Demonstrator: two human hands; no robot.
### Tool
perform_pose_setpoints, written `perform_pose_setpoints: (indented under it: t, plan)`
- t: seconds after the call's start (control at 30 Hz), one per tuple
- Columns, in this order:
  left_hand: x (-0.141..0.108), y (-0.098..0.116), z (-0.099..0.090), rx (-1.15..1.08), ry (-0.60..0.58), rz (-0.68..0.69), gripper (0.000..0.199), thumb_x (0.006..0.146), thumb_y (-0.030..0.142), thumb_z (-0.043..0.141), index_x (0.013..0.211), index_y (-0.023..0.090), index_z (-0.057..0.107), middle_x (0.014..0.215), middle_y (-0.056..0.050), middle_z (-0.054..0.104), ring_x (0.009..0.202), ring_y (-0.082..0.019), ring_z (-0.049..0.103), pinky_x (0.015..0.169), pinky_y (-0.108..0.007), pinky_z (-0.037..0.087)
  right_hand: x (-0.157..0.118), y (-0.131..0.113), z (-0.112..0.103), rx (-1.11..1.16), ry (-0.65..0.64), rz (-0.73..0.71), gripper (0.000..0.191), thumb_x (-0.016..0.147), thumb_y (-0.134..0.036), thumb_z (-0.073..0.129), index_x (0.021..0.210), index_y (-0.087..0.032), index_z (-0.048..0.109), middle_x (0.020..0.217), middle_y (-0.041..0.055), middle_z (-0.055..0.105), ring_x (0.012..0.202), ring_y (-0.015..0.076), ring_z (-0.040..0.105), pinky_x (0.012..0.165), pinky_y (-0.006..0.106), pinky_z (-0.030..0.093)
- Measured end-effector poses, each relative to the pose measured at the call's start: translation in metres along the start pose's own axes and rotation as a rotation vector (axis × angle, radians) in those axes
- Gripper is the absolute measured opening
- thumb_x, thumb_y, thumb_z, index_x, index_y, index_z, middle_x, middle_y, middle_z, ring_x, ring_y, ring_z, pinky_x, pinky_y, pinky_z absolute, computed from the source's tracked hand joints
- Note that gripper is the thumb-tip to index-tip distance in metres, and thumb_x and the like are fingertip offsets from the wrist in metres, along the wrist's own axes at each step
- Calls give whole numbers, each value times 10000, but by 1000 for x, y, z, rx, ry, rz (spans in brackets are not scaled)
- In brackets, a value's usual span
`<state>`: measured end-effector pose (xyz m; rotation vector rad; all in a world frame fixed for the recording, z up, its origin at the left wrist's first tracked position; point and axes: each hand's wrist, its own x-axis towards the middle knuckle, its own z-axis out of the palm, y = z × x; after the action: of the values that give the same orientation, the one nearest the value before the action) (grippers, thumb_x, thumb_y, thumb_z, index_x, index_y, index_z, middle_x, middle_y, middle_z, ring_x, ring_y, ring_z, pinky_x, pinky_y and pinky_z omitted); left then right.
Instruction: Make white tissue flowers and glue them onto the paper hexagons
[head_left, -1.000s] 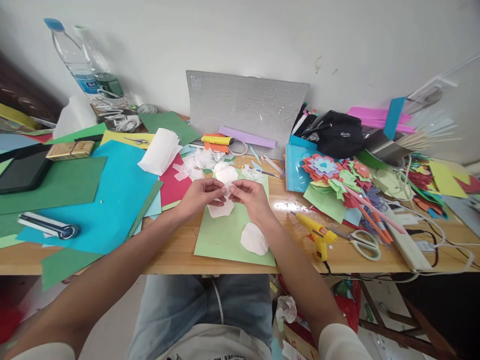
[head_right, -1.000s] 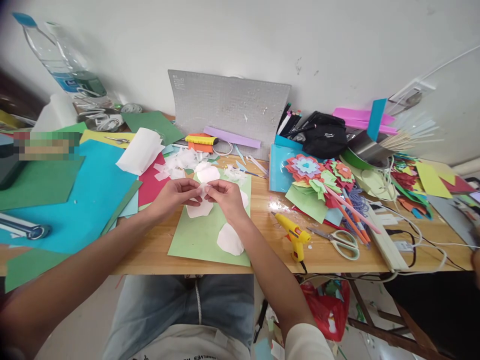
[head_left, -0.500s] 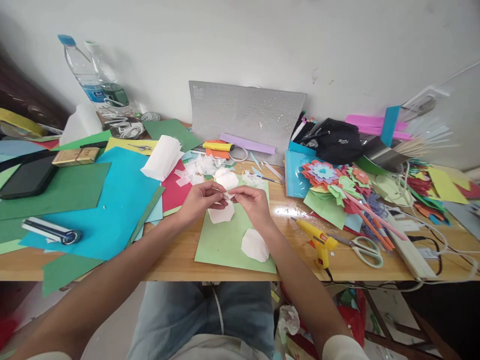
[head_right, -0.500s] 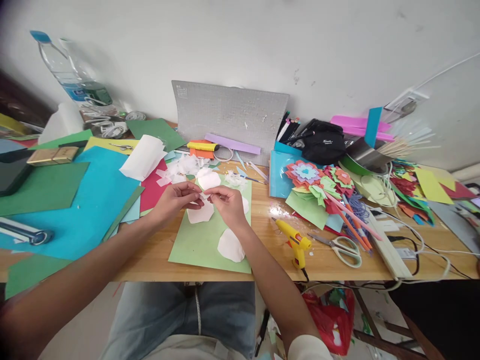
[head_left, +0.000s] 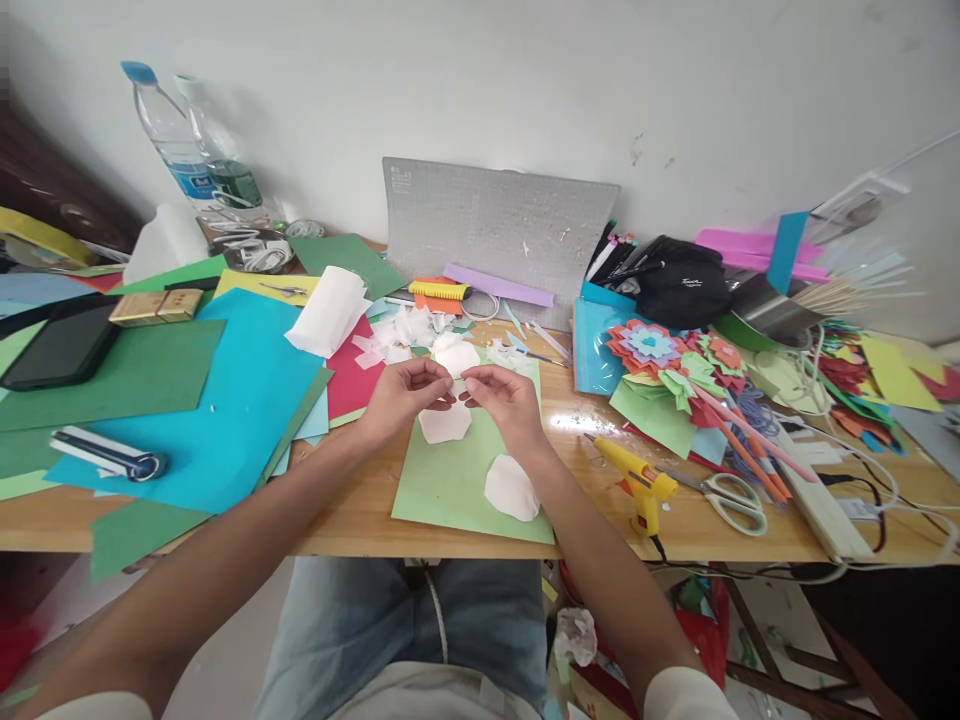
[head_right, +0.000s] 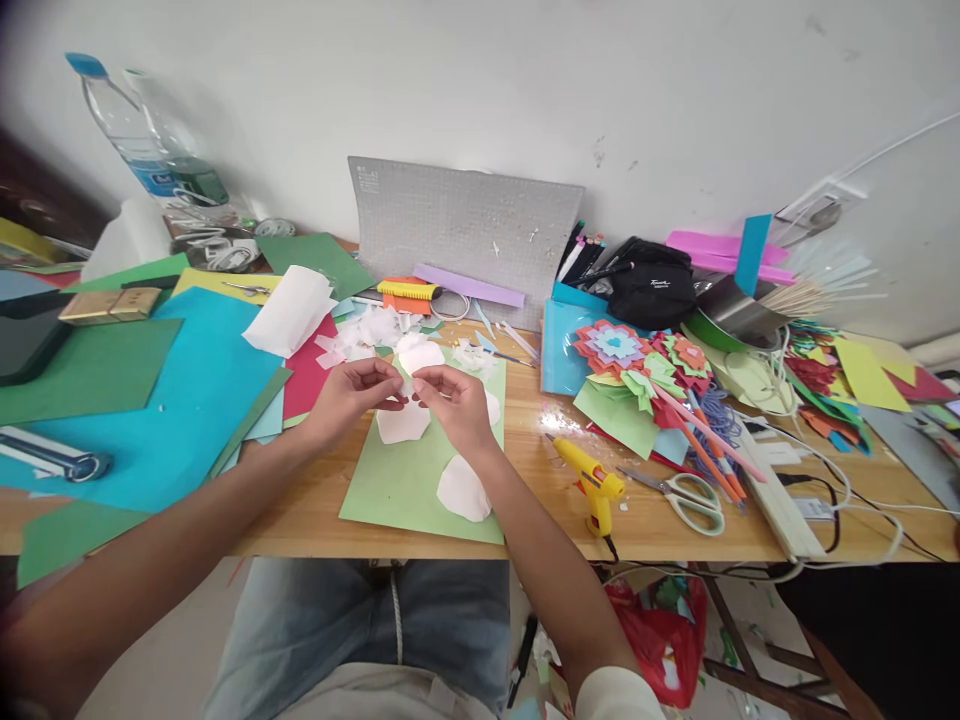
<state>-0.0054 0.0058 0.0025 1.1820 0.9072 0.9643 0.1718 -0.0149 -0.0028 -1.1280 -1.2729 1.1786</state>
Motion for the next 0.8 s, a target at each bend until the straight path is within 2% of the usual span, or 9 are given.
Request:
perform_pose_setpoints:
  t: [0.2, 0.4, 0.57, 0.8]
  plan:
    - [2, -8, 2, 32, 10, 10, 342, 663, 394, 813, 819, 171, 604, 775, -23, 691, 722, -168, 683, 699, -326, 581, 1, 7, 3, -118, 51, -38, 214, 732, -394, 746, 833, -210, 704, 819, 28, 702, 712, 161, 648, 684, 298, 544]
    - [1, -10, 3, 120, 44, 31, 346, 709, 398, 777, 932, 157, 671, 823, -59, 705, 765, -178, 675, 713, -341, 590, -4, 7, 7, -232, 67, -151, 179, 798, -367, 684, 897, -218, 699, 884, 39, 712, 774, 174, 664, 706, 295, 549]
    - [2, -11, 3, 126, 51, 29, 287, 732, 400, 747, 859, 154, 669, 827, -61, 703, 777, -187, 683, 694, -343, 594, -7, 5, 6, -199, 28, -173, 193, 861, -378, 599, 960, -230, 674, 865, 37, 697, 809, 181, 671, 738, 311, 557]
    - [0, -8, 3, 80, 44, 4, 365, 734, 430, 754, 963, 165, 652, 870, -84, 743, 827, -222, 719, 749, -366, 593, -8, 5, 4, -233, 34, -210, 179, 876, -343, 556, 955, -236, 675, 886, 43, 709, 832, 193, 681, 771, 334, 560]
